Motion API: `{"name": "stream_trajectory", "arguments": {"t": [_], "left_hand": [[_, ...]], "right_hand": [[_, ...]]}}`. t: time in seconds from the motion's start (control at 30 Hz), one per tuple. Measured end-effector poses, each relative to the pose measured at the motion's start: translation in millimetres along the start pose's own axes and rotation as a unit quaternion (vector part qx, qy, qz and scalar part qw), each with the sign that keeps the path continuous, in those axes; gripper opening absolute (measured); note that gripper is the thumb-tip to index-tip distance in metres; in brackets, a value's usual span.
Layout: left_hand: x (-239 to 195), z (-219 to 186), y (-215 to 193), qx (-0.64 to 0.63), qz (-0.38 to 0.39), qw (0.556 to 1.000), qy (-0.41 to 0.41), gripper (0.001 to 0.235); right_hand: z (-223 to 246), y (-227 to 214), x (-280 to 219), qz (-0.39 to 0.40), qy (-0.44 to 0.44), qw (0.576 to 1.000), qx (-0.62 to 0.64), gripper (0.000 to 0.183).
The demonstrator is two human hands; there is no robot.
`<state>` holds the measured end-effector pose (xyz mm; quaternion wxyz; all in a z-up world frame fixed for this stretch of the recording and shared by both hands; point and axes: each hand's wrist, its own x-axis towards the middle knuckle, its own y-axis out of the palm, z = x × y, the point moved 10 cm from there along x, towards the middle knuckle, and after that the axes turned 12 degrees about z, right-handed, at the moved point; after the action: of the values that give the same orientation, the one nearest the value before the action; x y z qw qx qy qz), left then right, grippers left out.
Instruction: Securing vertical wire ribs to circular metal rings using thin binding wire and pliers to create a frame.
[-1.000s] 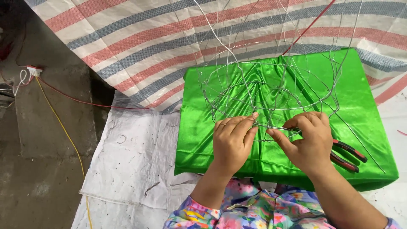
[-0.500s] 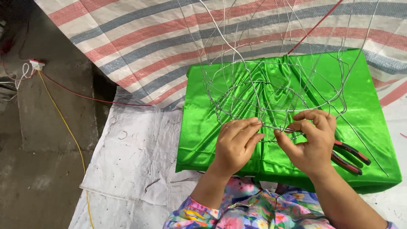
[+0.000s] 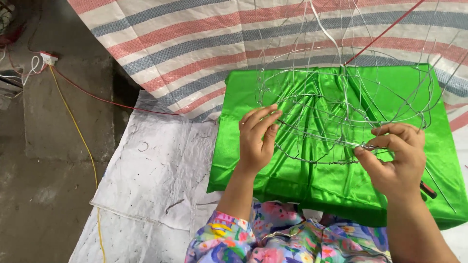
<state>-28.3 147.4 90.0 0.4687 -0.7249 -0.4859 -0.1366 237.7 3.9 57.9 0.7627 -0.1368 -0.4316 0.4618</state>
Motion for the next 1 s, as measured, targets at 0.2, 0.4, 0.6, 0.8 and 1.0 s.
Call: {"name": "stream_trajectory", "arguments": {"t": [0.2,0.4,0.6,0.8,1.0], "left_hand": [[17,-2,35,-0.035,0.064,0.997,0.033,0.035],[24,-1,45,-0.072,0.040,0.997,-0.010,0.051],[32,6,44,-0.098,0.049,0.993,-0.041,0.051],[48,6,45,-0.109,0.049,0.990,-0.074,0.053],[53,13,48,-0.114,0.032,0.989,-0.093,0.052]], "right_hand": [[-35,-12,0,0.006,0.043,0.998,0.048,0.019],[-32,-16,4,0.007,0.040,0.997,0.069,0.020],[-20,-19,13,0.005,0.001,0.997,0.071,0.021],[24,-35,14,-0.103,-0.054,0.990,-0.083,0.038],[19,-26,-15,-0.141,-0.056,0.988,-0.030,0.021]]}}
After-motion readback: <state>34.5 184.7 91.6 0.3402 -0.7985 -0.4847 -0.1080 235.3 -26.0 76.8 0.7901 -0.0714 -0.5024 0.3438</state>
